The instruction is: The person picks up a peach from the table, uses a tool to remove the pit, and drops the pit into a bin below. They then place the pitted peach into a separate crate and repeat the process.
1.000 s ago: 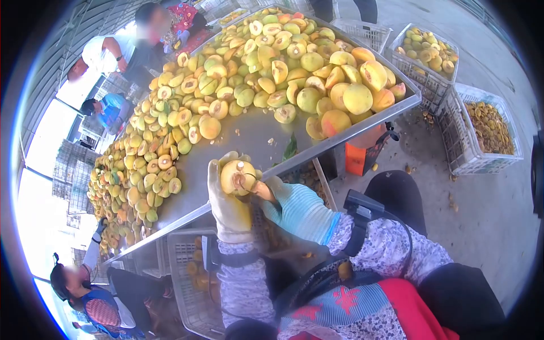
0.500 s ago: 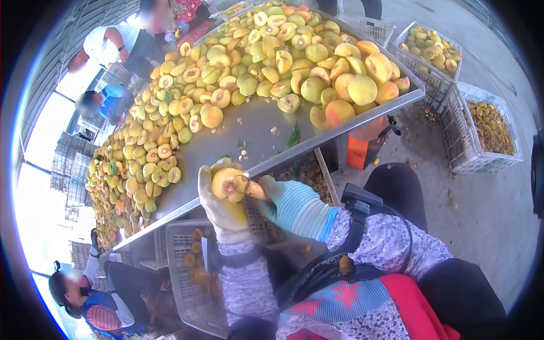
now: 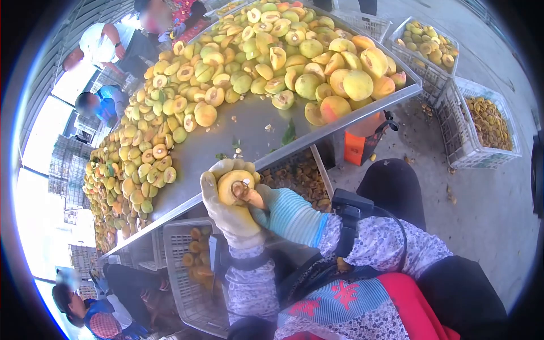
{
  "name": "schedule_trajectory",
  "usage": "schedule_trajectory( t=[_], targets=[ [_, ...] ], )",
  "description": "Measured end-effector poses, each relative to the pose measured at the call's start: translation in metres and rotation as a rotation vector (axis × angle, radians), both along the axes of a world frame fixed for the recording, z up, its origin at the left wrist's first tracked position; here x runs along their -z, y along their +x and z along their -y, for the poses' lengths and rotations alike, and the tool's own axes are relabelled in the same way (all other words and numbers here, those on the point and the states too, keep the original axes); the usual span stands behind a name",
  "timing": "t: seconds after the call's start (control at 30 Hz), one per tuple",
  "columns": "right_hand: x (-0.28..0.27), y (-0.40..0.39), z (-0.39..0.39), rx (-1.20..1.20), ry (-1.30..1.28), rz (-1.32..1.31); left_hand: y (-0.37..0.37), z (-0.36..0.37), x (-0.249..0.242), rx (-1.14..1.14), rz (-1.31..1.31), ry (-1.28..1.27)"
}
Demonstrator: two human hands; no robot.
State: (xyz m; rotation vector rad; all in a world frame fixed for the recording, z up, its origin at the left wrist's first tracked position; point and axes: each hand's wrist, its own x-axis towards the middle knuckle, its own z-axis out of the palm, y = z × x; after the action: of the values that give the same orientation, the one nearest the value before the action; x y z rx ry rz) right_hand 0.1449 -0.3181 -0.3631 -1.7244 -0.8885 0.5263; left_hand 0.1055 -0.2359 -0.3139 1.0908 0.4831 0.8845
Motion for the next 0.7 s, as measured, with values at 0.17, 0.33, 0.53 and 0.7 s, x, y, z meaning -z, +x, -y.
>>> schedule_trajectory(
  t=[0.17, 0.33, 0.53, 0.7],
  targets=[
    [-0.003, -0.003, 0.004, -0.086, 0.008, -0.088, -0.005, -0.007, 0.005, 0.066, -0.093, 0.248],
    [-0.005, -0.002, 0.011, -0.276, 0.073, -0.332, -0.008, -0.017, -0.002, 0.156, -0.182, 0.372],
    [-0.011, 0.000, 0.021, -0.439, 0.006, -0.549, -0.011, -0.013, -0.002, 0.229, -0.198, 0.214],
    [-0.011, 0.001, 0.022, -0.338, 0.021, -0.358, -0.008, -0.010, -0.001, 0.275, -0.128, 0.209]
  ],
)
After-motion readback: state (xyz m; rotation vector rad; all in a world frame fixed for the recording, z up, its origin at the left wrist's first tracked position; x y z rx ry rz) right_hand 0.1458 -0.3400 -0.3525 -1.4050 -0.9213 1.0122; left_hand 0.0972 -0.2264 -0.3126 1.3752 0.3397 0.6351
